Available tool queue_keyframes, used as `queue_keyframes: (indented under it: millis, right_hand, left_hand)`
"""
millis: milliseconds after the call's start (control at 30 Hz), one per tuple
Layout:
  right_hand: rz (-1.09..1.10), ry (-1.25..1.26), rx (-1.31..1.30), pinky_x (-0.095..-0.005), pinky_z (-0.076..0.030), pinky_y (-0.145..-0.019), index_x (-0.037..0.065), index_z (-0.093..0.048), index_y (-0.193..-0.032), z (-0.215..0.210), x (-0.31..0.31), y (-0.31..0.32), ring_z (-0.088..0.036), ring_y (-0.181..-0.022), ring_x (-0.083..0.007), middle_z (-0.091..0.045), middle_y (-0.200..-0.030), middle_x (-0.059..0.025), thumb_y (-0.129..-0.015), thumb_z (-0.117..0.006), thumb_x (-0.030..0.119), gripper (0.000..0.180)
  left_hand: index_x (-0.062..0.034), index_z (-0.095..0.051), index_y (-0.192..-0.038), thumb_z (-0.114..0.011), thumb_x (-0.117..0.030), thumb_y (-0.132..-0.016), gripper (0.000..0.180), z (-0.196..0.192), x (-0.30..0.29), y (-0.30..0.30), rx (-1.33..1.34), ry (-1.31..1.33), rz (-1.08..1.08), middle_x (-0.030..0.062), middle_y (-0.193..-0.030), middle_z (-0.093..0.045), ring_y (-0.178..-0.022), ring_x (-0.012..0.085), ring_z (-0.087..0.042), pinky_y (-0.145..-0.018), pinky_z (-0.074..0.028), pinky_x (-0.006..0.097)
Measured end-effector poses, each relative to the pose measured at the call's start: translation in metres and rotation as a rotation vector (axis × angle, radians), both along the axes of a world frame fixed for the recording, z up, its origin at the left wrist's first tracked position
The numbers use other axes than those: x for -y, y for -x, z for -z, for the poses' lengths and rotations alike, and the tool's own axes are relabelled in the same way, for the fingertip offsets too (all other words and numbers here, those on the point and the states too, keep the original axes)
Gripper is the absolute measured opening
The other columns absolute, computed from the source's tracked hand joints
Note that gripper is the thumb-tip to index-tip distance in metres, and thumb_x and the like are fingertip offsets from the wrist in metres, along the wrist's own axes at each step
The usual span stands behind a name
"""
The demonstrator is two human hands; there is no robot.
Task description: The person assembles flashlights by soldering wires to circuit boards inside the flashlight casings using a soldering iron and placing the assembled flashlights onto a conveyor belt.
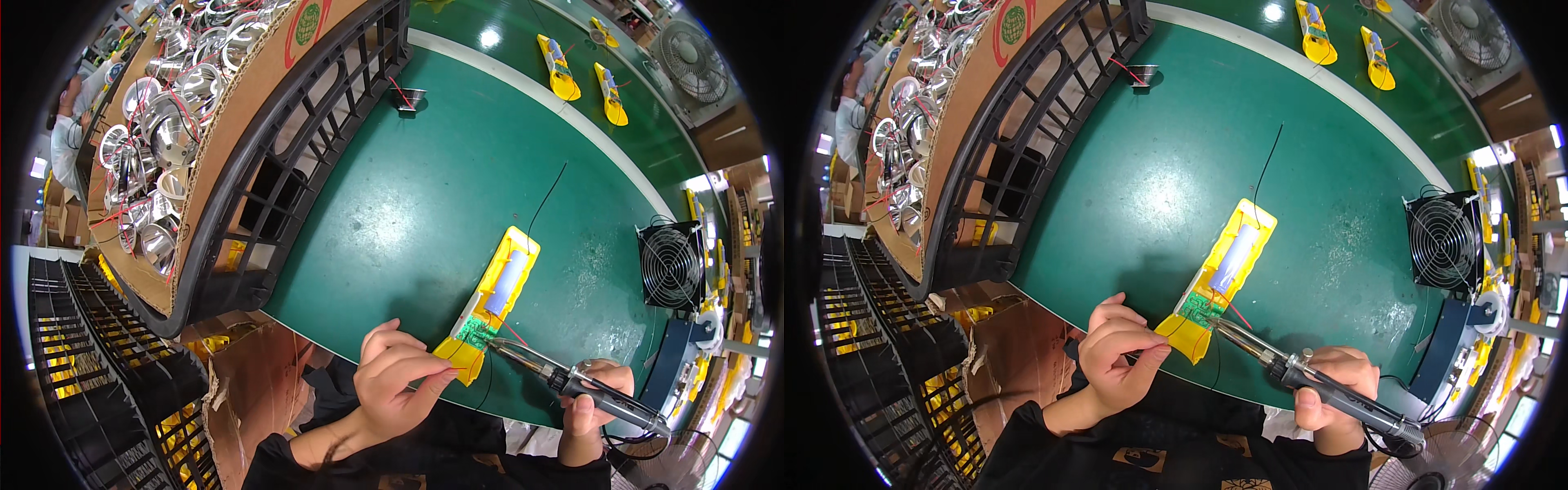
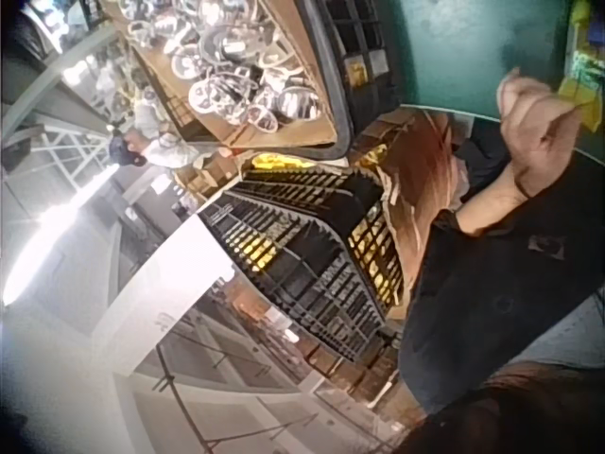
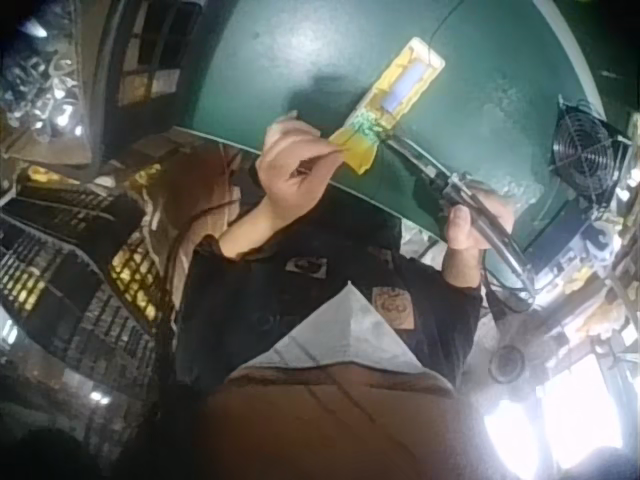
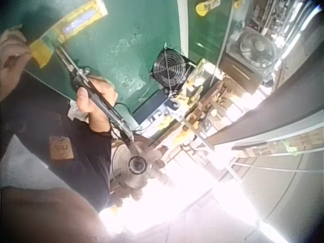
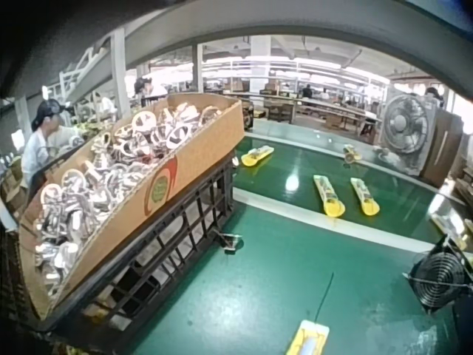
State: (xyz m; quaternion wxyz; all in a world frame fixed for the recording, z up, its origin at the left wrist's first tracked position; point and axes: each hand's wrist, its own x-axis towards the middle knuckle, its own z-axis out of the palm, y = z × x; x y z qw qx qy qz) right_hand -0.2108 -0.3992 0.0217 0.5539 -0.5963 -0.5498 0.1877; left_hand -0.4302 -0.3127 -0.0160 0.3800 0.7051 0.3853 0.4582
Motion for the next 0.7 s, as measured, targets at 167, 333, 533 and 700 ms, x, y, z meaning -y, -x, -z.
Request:
queue_keyframes:
  millis: [167, 333, 533, 700]
  right_hand:
    - [-0.103, 0.034, 0.051, -0.0268, -0.044, -0.043, 0.003, -0.045, -0.079, 0.002, 0.003, -0.006, -0.052, -0.044, -0.018, -0.054, -0.057, -0.0065, -0.073, -0.065, 0.027, 0.033]
    - [-0.097, -0.054, 0.079, -0.028, -0.044, -0.042, 0.002, -0.045, -0.079, 0.0, -0.002, -0.002, -0.053, -0.043, -0.0186, -0.053, -0.056, -0.0067, -0.072, -0.065, 0.026, 0.032]
    - [-0.168, -0.038, 0.05, -0.0281, -0.044, -0.04, 0.0, -0.046, -0.08, 0.0, -0.007, -0.001, -0.053, -0.042, -0.0195, -0.053, -0.055, -0.0069, -0.071, -0.064, 0.021, 0.029]
    - [-0.236, 0.005, 0.091, -0.0282, -0.046, -0.041, 0.0, -0.046, -0.079, -0.001, -0.008, -0.005, -0.054, -0.043, -0.0202, -0.054, -0.056, -0.0081, -0.071, -0.064, 0.02, 0.029]
  left_hand:
    - [-0.0081, -0.062, -0.07, -0.07, -0.007, -0.062, 0.011, -0.006, 0.002, -0.001, -0.05, 0.019, -0.016, 0.0101, -0.092, -0.053, -0.078, 0.0192, -0.05, -0.082, -0.037, 0.038]
    - [-0.0125, -0.062, -0.067, -0.068, -0.011, -0.059, 0.01, -0.011, 0.001, -0.011, -0.204, 0.033, -0.041, 0.0113, -0.105, -0.05, -0.093, 0.0257, -0.046, -0.076, -0.035, 0.033]
    - [-0.0123, -0.061, -0.065, -0.067, -0.012, -0.059, 0.008, -0.013, -0.002, -0.011, -0.241, 0.031, -0.033, 0.0108, -0.105, -0.05, -0.093, 0.0258, -0.046, -0.078, -0.035, 0.033]
    - [-0.0114, -0.061, -0.064, -0.067, -0.011, -0.059, 0.007, -0.013, -0.002, -0.011, -0.252, 0.035, -0.025, 0.0119, -0.106, -0.048, -0.093, 0.0256, -0.045, -0.078, -0.035, 0.034]
